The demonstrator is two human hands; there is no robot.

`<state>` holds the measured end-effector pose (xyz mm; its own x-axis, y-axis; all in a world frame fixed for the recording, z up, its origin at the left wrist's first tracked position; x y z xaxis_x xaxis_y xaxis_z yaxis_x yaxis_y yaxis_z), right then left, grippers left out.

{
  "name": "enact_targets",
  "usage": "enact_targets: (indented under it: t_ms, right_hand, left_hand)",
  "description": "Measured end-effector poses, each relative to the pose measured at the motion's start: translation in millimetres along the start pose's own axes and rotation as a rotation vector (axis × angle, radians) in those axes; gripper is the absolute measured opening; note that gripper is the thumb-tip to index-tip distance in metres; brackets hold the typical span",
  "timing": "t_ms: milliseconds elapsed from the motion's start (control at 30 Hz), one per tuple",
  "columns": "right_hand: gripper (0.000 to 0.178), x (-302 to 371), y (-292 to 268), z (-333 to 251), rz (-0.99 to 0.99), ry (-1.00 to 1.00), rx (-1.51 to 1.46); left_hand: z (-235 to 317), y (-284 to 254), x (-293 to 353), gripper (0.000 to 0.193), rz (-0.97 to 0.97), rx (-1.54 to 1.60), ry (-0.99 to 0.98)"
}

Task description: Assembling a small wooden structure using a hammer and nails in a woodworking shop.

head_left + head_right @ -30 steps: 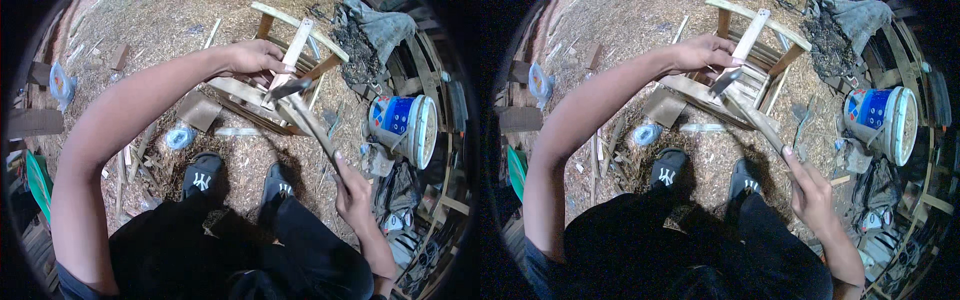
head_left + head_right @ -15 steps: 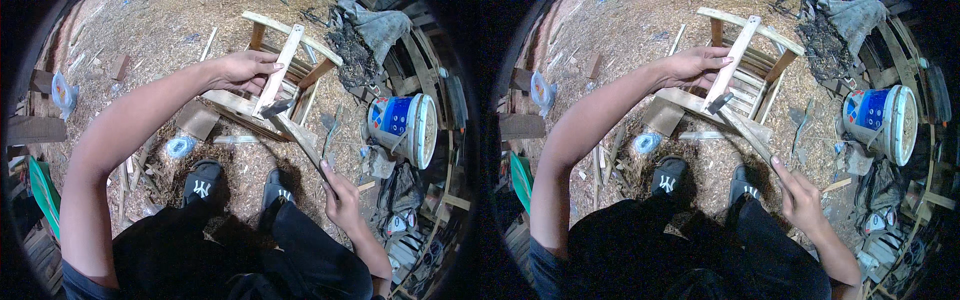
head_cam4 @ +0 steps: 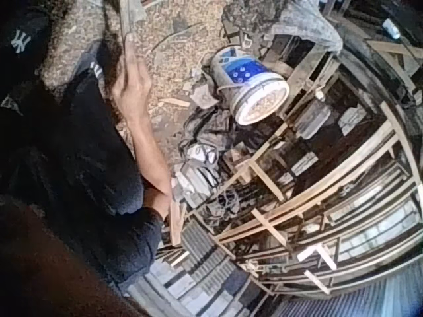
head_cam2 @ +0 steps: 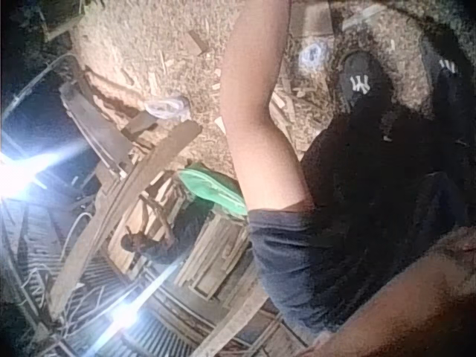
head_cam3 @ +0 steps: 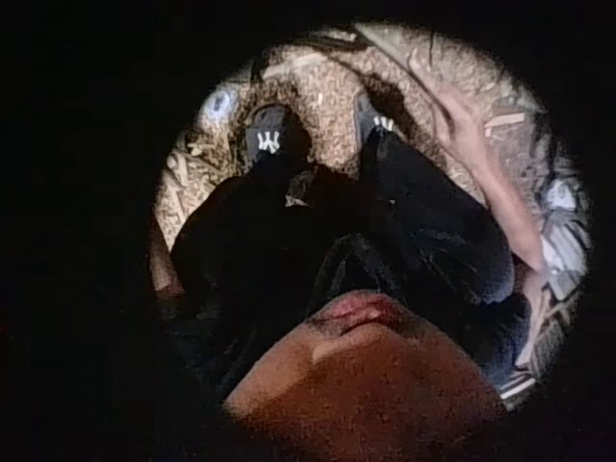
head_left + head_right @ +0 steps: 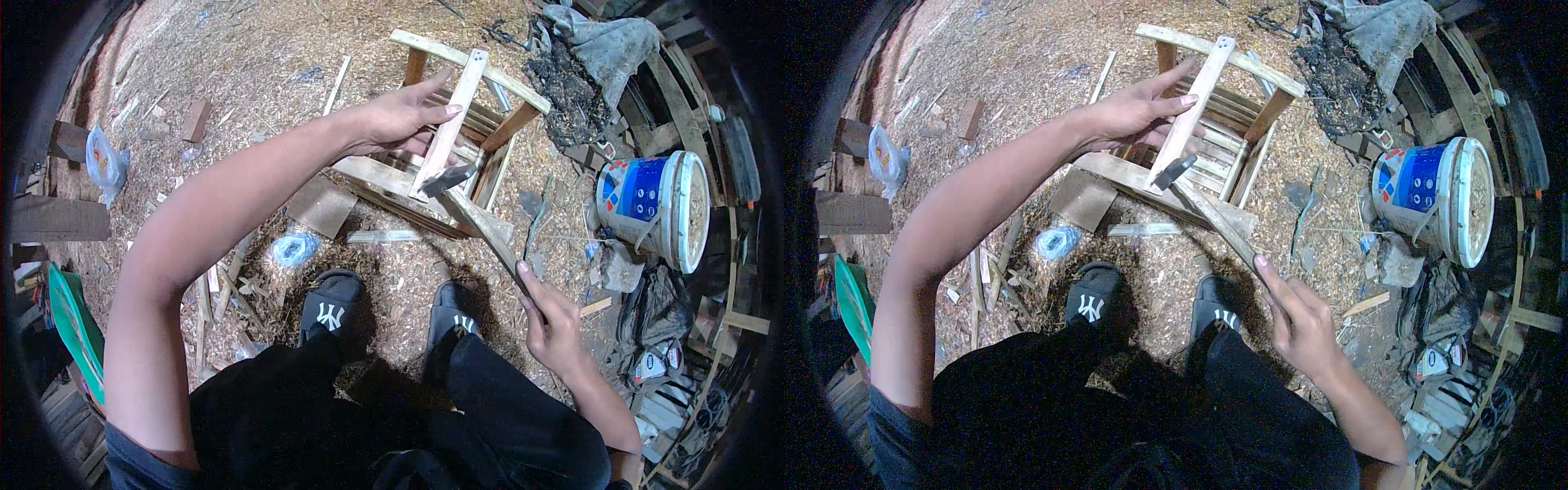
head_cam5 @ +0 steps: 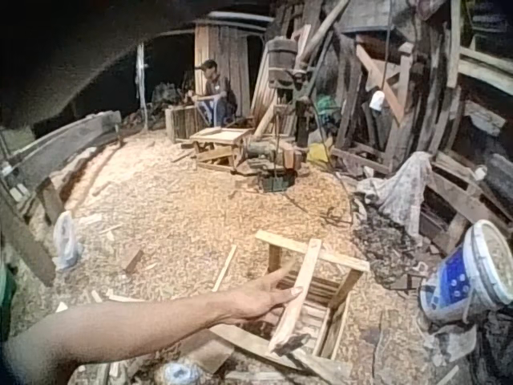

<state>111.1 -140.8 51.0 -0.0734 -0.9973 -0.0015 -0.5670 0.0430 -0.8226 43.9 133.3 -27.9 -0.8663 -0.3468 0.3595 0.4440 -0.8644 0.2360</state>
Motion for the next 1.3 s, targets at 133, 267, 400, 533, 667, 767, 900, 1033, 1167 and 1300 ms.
enact_targets:
  t_ms: [133, 267, 400, 533, 667, 767, 900, 1033, 1167, 1300]
  right_hand:
    - [0.059, -2.0, -8.8, 10.5, 0.268, 0.076, -0.140]
    - [0.058, -22.1, -0.2, 47.5, 0.475, 0.315, -0.425]
    - [0.048, -48.3, 14.0, 56.4, 0.623, 0.399, -0.549]
    - [0.042, -60.8, 26.3, 66.4, 0.603, 0.470, -0.636]
    - [0.041, -63.8, 30.8, 69.9, 0.553, 0.510, -0.719]
    - [0.039, -65.1, 27.3, 61.8, 0.597, 0.450, -0.696]
    - [0.038, -60.0, 33.9, 74.3, 0.625, 0.464, -0.585]
    - [0.038, -67.6, 24.4, 62.9, 0.673, 0.409, -0.669]
    - [0.037, -67.5, 22.8, 67.0, 0.675, 0.395, -0.656]
    - [0.036, -69.8, 28.1, 65.6, 0.641, 0.417, -0.686]
  left_hand:
    - [25.2, 4.6, -5.2, 0.084, 0.064, -0.358, 0.114]
    - [30.3, 13.7, -11.6, 0.095, 0.145, -0.223, 0.206]
    - [30.1, 14.3, -22.9, 0.096, 0.199, -0.204, 0.238]
    - [30.0, 12.5, -25.2, 0.090, 0.271, -0.173, 0.280]
    - [28.9, 14.4, -26.1, 0.088, 0.257, -0.169, 0.256]
    - [27.1, 16.5, -28.7, 0.087, 0.247, -0.181, 0.229]
    - [35.1, 51.7, -32.1, 0.086, 0.119, -0.317, 0.213]
    - [37.7, 33.8, -28.4, 0.084, 0.249, -0.265, 0.301]
    - [35.2, 21.4, -24.4, 0.082, 0.268, -0.218, 0.306]
    - [37.5, 15.2, -21.0, 0.082, 0.330, -0.296, 0.333]
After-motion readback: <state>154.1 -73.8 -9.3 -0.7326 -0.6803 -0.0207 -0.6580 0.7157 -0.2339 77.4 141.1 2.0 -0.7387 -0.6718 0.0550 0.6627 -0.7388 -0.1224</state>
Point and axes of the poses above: each hand's wrist, its own x-axis away from the middle knuckle, its own y-axis out of the palm, z = x × y, the point moved 10 cm from there along -x, towards the middle knuckle
